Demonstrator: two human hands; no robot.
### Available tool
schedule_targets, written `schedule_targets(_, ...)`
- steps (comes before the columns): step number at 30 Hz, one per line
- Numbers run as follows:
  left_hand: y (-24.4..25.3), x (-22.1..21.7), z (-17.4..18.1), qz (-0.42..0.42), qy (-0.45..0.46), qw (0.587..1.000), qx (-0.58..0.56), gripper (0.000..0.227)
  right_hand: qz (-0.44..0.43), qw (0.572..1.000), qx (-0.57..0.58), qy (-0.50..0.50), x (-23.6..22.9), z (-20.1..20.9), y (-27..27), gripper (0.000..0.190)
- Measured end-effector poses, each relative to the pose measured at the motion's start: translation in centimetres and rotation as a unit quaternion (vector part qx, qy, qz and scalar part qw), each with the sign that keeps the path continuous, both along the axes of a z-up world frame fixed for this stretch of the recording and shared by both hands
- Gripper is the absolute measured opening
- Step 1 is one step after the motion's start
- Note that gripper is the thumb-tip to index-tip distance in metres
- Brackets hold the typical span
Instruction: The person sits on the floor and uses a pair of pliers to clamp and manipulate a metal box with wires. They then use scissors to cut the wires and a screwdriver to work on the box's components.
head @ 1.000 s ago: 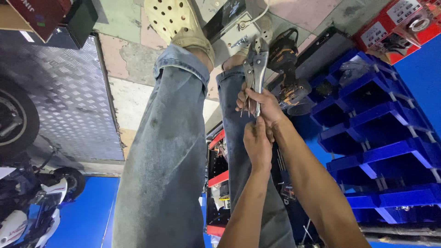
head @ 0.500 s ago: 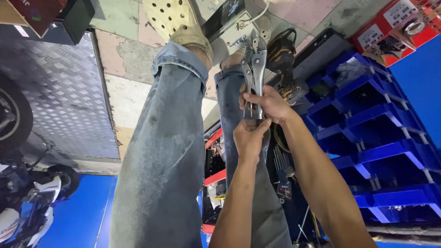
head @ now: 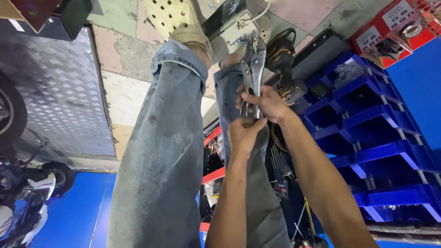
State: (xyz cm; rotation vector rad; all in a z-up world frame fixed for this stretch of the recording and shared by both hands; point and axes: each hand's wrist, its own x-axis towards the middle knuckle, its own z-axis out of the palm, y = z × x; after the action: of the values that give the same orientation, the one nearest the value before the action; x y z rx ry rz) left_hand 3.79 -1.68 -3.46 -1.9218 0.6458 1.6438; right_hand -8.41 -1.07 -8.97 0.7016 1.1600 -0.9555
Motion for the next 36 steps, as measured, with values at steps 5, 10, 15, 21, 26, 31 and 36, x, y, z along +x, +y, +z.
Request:
schedule_targets(5,0.2,-0.8,0.0,-0.057,-0.042,0.997,-0.006,0.038,0.017,1.0,0.015,0.004,0.1,-0.1,-0.7,0.014)
schedule_targets(10,-0.3,-1.1,0.0,-0.092,-0.002,0.996,0.018,0.035,-0.014,0.999,0.034,-0.017,0.2,0.0,-0.9,0.013)
schedule_targets(15,-2.9,-2.4,0.3,-0.139,0.003,0.99,0.024,0.041,-0.003,0.998,0.07,-0.008,1.9,-2.8,1.7,0.014)
schedule_targets(21,-11.5,-7.3,-1.0,-0.127,-0.044,0.989,-0.056,0.079,0.122,0.988,0.084,0.046,2.6,-5.4,5.7,0.022)
schedule_targets(26,-10.3,-8.6,-6.4,-0.02,0.023,0.999,0.035,0.097,0.157,0.985,0.063,0.03,2.1,-3.7,3.6,0.039)
schedule_targets(31,-15.6,-10.6,-3.2,0.009,0.003,0.998,0.066,0.085,0.131,0.987,0.088,0.001,0.2,-1.8,-0.2,0.068)
schedule_targets(36,-14.2,-8.9,-6.4,-0.005,0.021,0.994,0.106,0.096,0.11,0.99,0.08,-0.028,0.8,-4.1,4.1,0.056)
